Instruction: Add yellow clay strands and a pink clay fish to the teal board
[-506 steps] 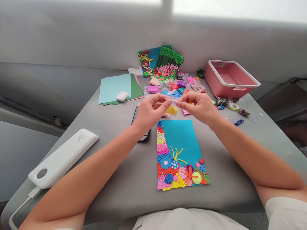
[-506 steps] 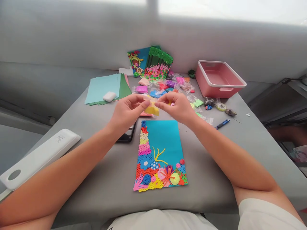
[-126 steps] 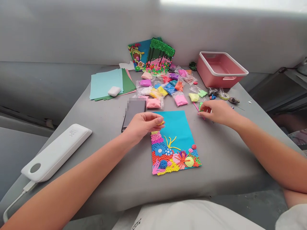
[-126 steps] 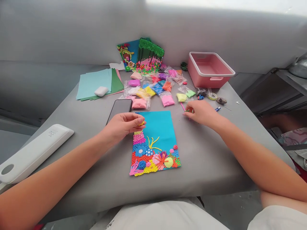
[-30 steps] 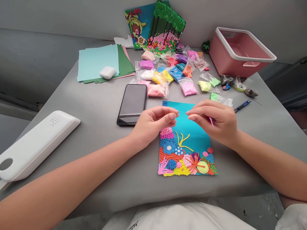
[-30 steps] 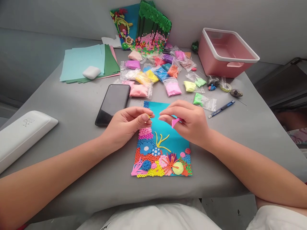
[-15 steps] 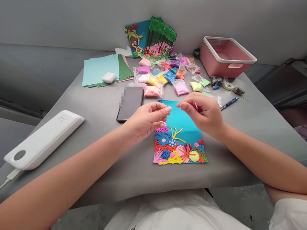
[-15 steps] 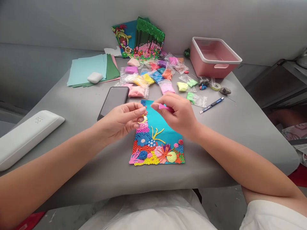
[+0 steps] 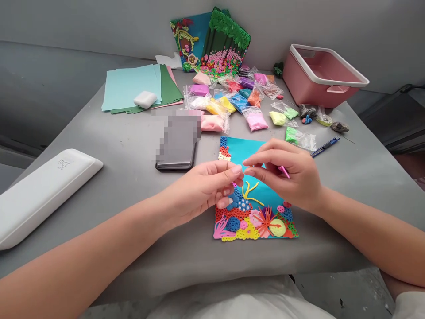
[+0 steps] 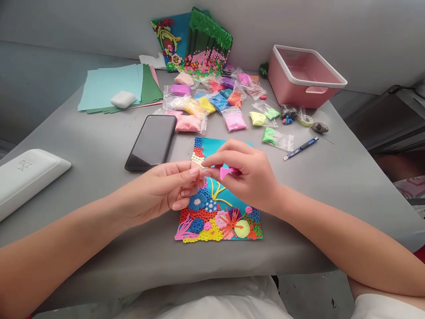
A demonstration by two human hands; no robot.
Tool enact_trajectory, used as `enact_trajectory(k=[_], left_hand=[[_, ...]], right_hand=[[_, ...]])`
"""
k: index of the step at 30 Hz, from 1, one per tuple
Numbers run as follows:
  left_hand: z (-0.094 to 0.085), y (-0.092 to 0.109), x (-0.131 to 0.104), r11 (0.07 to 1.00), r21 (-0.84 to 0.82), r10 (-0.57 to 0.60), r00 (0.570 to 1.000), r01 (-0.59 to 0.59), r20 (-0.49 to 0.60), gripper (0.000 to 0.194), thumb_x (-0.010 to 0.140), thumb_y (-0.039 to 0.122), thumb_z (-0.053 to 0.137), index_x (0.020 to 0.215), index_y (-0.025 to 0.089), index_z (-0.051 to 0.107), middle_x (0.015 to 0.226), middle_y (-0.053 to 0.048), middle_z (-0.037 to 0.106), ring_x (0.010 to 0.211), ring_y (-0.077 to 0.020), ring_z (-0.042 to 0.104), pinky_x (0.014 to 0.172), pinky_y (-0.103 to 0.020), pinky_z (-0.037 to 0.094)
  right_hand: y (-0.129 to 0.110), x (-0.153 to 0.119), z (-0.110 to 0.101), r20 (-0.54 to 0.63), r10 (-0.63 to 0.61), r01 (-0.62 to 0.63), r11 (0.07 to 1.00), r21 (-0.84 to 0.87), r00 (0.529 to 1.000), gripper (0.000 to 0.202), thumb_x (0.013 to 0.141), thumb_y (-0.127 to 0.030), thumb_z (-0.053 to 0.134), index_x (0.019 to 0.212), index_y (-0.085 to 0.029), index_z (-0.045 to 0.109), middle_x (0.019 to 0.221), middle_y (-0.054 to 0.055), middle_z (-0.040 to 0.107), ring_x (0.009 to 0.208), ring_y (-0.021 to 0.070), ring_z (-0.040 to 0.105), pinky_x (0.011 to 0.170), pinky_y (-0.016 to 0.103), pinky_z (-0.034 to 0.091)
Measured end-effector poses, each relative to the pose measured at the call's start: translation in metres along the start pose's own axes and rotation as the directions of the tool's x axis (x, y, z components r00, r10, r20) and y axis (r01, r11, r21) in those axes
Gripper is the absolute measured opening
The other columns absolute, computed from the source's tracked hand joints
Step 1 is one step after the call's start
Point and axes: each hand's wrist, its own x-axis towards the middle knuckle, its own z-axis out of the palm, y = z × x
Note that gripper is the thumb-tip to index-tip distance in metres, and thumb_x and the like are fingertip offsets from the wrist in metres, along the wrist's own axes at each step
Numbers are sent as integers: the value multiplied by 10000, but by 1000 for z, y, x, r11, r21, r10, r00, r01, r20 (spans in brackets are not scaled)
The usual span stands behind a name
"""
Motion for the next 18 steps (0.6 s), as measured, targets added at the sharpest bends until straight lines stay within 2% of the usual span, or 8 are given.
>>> enact_trajectory(k=[3,5,7,9,13,18], left_hand=[[0,-3,3,998,37,42,999,-41,-34,401,730,479,863,710,150,634,673,33,470,520,-33,313,409,-158,287],[-1,-5,4,993,80,88,995,-84,-49,419,751,536,828,711,165,638,611,62,353,503,-43,264,416,-174,277],[-2,-7,4,991,80,109,993,-105,-47,416,765,572,799,766,175,673,613,69,310,498,-52,264,430,-192,300],[-2,-8,3,993,49,111,993,-109,-40,403,771,564,793,781,176,689,631,61,334,506,-59,303,448,-207,334],[-3,-10,3,985,82,150,989,-149,-10,356,778,506,807,712,176,691,614,48,379,518,-69,366,472,-217,370],[-3,-11,3,963,183,206,978,-199,-21,305,775,489,811,910,216,799,715,16,545,548,-76,415,488,-230,408]], right_hand=[[-1,-1,2,21,-31,31,1000,1,999,57,913,-171,698,898,-198,745,757,-1,654,559,70,517,500,216,442],[-1,-2,3,10,-20,20,1000,-6,1000,59,892,-213,739,837,-194,732,722,-2,641,573,79,539,518,217,474],[-1,-2,3,5,-12,12,1000,-12,1000,62,873,-236,765,835,-200,733,737,4,645,598,88,570,537,219,507],[-1,-2,4,12,-31,32,999,-17,999,28,874,-220,764,900,-220,755,778,12,652,637,98,602,553,224,530],[-1,-4,7,4,-76,76,996,-35,997,188,878,-150,743,1020,-269,776,845,21,663,694,110,632,590,239,556],[0,-5,9,-23,-109,108,993,-51,994,231,870,-126,747,1053,-265,771,857,19,654,727,109,645,619,240,562]])
